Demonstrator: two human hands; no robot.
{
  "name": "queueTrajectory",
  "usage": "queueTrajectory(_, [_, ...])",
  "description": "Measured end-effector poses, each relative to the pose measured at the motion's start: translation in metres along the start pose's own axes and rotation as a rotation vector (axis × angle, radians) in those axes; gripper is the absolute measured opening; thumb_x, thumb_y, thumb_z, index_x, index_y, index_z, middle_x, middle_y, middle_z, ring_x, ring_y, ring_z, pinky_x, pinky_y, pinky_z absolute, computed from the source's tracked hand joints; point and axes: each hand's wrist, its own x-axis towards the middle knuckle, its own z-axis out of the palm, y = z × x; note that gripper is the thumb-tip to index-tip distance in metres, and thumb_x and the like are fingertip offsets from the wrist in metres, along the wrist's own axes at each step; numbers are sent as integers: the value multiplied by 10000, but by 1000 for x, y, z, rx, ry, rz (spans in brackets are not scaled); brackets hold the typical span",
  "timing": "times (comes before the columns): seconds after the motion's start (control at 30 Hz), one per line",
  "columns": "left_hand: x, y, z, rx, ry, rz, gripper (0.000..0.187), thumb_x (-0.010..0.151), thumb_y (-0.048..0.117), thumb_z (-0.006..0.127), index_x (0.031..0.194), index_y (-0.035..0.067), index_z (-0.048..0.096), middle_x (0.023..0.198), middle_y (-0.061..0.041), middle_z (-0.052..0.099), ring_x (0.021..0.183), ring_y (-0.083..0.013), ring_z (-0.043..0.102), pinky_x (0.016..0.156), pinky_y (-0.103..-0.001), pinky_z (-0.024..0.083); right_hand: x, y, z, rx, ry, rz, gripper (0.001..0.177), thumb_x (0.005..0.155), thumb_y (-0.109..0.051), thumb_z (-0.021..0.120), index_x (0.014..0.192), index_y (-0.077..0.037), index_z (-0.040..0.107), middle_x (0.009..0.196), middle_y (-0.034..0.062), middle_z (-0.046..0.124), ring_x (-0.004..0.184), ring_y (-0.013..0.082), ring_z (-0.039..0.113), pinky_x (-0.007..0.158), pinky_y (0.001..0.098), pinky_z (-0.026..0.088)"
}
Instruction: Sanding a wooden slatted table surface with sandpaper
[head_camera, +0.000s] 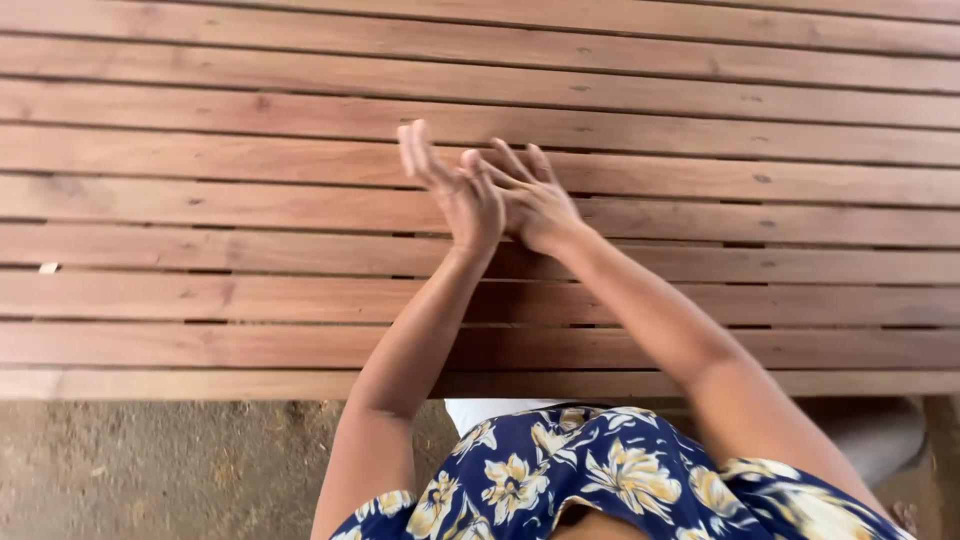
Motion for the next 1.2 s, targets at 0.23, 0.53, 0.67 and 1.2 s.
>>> queueTrajectory(0.23, [10, -1, -13, -50, 28, -104, 650, 1095, 325, 464, 1614, 51, 184, 1628, -187, 162, 1571, -397, 84, 1307, -562, 136, 32, -13, 35, 245, 281, 103, 339, 969, -406, 668, 1279, -272, 699, 1515, -49, 527, 1446, 228, 418, 1162, 461, 342])
queueTrajectory(0.53, [10, -6, -27, -192, 102, -285, 509, 1174, 404, 348, 1626, 182, 271, 1663, -93, 132, 1576, -335, 194, 1276, -638, 163, 17, -32, 39, 410, 302, 154, 264, 980, -365, 623, 1209, -258, 701, 1364, -79, 642, 1370, 140, 537, 1151, 331, 389])
queueTrajectory(0.67, [21, -13, -32, -168, 152, -293, 428, 1166, 388, 333, 1486, 126, 443, 1548, -128, 230, 1561, -356, 146, 1279, -626, 103, 28, -41, 26, 186, 382, 154, 117, 1037, -314, 581, 973, -229, 630, 1281, -34, 683, 1227, 152, 631, 1022, 305, 484])
queueTrajectory(1.2, [15, 0, -12, -193, 25, -286, 434, 1117, 363, 334, 1235, 24, 578, 1343, -78, 611, 1478, -199, 206, 1082, -374, 375, -332, 216, 7, 9, 569, 1066, 128, 1075, -69, 549, 1043, 3, 650, 1053, 192, 802, 941, 371, 766, 783, 439, 595])
